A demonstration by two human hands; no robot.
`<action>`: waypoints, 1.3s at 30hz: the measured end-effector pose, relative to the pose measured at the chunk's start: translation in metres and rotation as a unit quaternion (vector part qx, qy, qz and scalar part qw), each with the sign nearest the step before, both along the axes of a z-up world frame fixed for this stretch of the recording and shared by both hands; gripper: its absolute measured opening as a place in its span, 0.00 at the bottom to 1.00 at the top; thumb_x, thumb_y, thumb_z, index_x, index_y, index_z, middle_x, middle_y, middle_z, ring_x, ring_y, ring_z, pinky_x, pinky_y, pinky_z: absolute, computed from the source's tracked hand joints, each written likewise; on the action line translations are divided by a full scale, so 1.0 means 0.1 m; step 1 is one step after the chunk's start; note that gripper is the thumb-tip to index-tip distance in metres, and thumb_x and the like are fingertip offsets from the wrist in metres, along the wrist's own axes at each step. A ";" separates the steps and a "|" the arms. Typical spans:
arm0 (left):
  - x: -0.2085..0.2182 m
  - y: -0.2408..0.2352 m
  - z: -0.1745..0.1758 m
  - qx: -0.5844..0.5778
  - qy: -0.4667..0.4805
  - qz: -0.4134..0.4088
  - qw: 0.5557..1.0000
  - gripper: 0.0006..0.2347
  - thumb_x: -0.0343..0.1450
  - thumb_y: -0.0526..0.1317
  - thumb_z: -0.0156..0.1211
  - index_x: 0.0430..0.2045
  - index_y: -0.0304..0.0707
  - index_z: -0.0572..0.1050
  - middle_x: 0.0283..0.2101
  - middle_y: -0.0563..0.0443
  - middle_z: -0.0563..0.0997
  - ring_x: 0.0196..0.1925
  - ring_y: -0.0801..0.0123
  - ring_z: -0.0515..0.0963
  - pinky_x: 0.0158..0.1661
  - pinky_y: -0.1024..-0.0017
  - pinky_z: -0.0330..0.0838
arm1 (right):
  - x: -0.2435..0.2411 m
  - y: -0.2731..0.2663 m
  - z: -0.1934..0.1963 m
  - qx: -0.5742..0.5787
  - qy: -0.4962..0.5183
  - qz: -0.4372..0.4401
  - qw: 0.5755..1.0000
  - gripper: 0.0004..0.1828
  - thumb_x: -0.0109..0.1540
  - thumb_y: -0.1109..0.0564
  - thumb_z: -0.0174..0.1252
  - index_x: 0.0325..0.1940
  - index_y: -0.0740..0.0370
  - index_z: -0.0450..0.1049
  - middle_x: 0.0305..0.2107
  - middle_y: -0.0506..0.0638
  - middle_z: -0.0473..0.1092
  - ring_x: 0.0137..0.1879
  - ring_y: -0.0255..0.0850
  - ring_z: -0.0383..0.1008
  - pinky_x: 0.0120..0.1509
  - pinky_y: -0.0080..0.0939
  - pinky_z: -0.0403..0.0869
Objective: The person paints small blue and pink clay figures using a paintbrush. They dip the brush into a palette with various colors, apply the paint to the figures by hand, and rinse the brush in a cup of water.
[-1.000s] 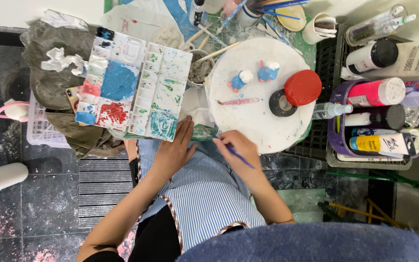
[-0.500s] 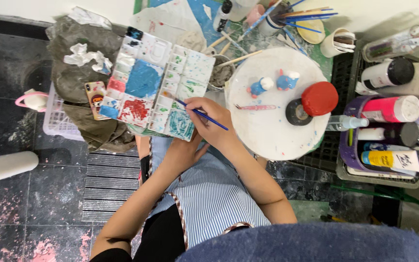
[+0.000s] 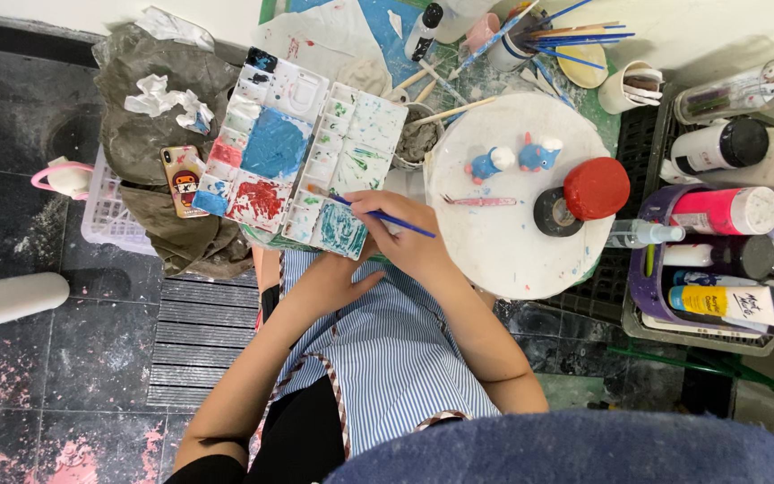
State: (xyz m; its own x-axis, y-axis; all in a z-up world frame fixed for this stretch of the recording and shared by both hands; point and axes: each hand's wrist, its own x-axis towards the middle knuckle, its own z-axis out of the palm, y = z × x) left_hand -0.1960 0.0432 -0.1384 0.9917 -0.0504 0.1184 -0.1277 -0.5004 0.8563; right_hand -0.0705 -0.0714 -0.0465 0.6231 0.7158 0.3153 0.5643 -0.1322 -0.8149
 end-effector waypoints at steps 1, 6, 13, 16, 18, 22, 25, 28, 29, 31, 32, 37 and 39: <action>0.00 -0.01 0.02 0.007 0.024 -0.001 1.000 0.25 0.67 0.41 0.66 0.60 0.34 0.70 0.59 0.30 0.74 0.60 0.38 0.73 0.57 0.52 0.68 | -0.01 -0.01 -0.02 -0.009 0.002 -0.003 1.000 0.05 0.65 0.63 0.64 0.44 0.60 0.75 0.46 0.50 0.80 0.49 0.43 0.84 0.50 0.36 0.80; 0.02 -0.04 0.08 0.042 0.002 -0.001 0.999 0.25 0.67 0.41 0.66 0.59 0.31 0.69 0.59 0.30 0.75 0.59 0.37 0.74 0.56 0.51 0.69 | 0.00 -0.02 0.01 0.013 0.046 -0.025 0.999 0.06 0.65 0.64 0.63 0.46 0.60 0.75 0.47 0.49 0.79 0.51 0.43 0.84 0.53 0.37 0.81; -0.16 -0.06 0.15 0.094 -0.075 0.002 0.993 0.18 0.68 0.38 0.63 0.53 0.33 0.74 0.59 0.39 0.79 0.60 0.47 0.78 0.57 0.55 0.70 | 0.04 -0.32 -0.06 0.029 0.035 -0.047 0.998 0.06 0.65 0.65 0.64 0.45 0.64 0.75 0.46 0.54 0.80 0.50 0.41 0.83 0.54 0.37 0.80; -0.21 -0.03 0.19 0.061 -0.040 -0.019 0.997 0.16 0.69 0.36 0.64 0.50 0.34 0.76 0.57 0.43 0.80 0.59 0.51 0.78 0.59 0.58 0.71 | 0.15 -0.74 -0.15 0.103 0.053 -0.101 0.988 0.06 0.66 0.67 0.62 0.46 0.65 0.74 0.46 0.58 0.78 0.52 0.44 0.82 0.57 0.40 0.80; -0.24 -0.04 0.20 0.032 -0.032 -0.039 0.998 0.15 0.68 0.36 0.65 0.49 0.37 0.78 0.55 0.46 0.80 0.60 0.53 0.78 0.61 0.58 0.71 | 0.15 -1.02 -0.20 0.158 0.139 -0.174 0.962 0.06 0.67 0.68 0.60 0.46 0.66 0.71 0.45 0.61 0.78 0.48 0.45 0.82 0.50 0.39 0.80; -0.07 -0.30 0.09 -0.012 -0.112 -0.080 0.990 0.10 0.68 0.33 0.64 0.43 0.38 0.78 0.57 0.45 0.79 0.63 0.51 0.76 0.68 0.49 0.62 | 0.12 -1.43 -0.25 0.210 0.191 -0.267 0.921 0.05 0.69 0.68 0.56 0.47 0.66 0.67 0.44 0.63 0.77 0.43 0.44 0.82 0.43 0.37 0.79; 0.16 -0.37 -0.03 -0.039 -0.139 -0.094 0.985 0.08 0.65 0.30 0.61 0.36 0.36 0.75 0.56 0.44 0.78 0.65 0.48 0.73 0.70 0.46 0.59 | 0.06 -1.58 -0.28 0.206 0.194 -0.272 0.920 0.06 0.69 0.68 0.56 0.47 0.67 0.66 0.44 0.64 0.77 0.43 0.45 0.82 0.42 0.37 0.79; 0.26 -0.43 -0.10 -0.060 -0.123 -0.081 0.987 0.07 0.63 0.28 0.60 0.32 0.35 0.74 0.55 0.43 0.77 0.64 0.48 0.74 0.70 0.43 0.56 | 0.01 -1.68 -0.29 0.195 0.173 -0.273 0.926 0.05 0.69 0.69 0.56 0.47 0.68 0.67 0.43 0.65 0.77 0.43 0.46 0.82 0.42 0.38 0.79; 0.27 -0.46 -0.11 -0.063 -0.110 -0.071 0.989 0.07 0.63 0.28 0.60 0.30 0.36 0.74 0.54 0.43 0.78 0.63 0.48 0.74 0.70 0.43 0.56 | 0.01 -1.70 -0.30 0.194 0.164 -0.275 0.927 0.06 0.69 0.69 0.57 0.47 0.67 0.67 0.43 0.65 0.77 0.43 0.46 0.82 0.42 0.38 0.80; 0.29 -0.46 -0.11 -0.067 -0.091 -0.060 0.992 0.06 0.62 0.27 0.60 0.29 0.35 0.74 0.53 0.44 0.78 0.62 0.50 0.75 0.70 0.44 0.56 | 0.02 -1.71 -0.31 0.194 0.145 -0.278 0.930 0.06 0.69 0.68 0.57 0.47 0.67 0.66 0.43 0.65 0.77 0.43 0.46 0.83 0.43 0.38 0.80; 0.26 -0.45 -0.11 -0.069 -0.083 -0.060 0.992 0.06 0.63 0.27 0.60 0.29 0.35 0.74 0.52 0.44 0.79 0.60 0.51 0.76 0.70 0.44 0.57 | 0.03 -1.71 -0.32 0.190 0.128 -0.282 0.932 0.06 0.69 0.68 0.57 0.47 0.67 0.66 0.44 0.65 0.77 0.44 0.46 0.83 0.43 0.38 0.80; 0.22 -0.41 0.03 -0.055 -0.121 -0.063 0.989 0.09 0.62 0.27 0.60 0.33 0.34 0.74 0.51 0.44 0.78 0.57 0.50 0.77 0.60 0.54 0.71 | 0.08 -1.64 -0.35 0.167 0.051 -0.312 0.934 0.09 0.68 0.68 0.60 0.46 0.68 0.66 0.45 0.65 0.77 0.46 0.45 0.83 0.47 0.37 0.80; 0.16 -0.42 0.13 -0.024 -0.155 -0.071 0.985 0.10 0.62 0.28 0.62 0.35 0.34 0.75 0.50 0.45 0.78 0.56 0.51 0.78 0.58 0.55 0.72 | 0.13 -1.63 -0.36 0.153 -0.004 -0.320 0.935 0.08 0.69 0.69 0.60 0.47 0.68 0.66 0.45 0.64 0.77 0.47 0.44 0.82 0.52 0.38 0.80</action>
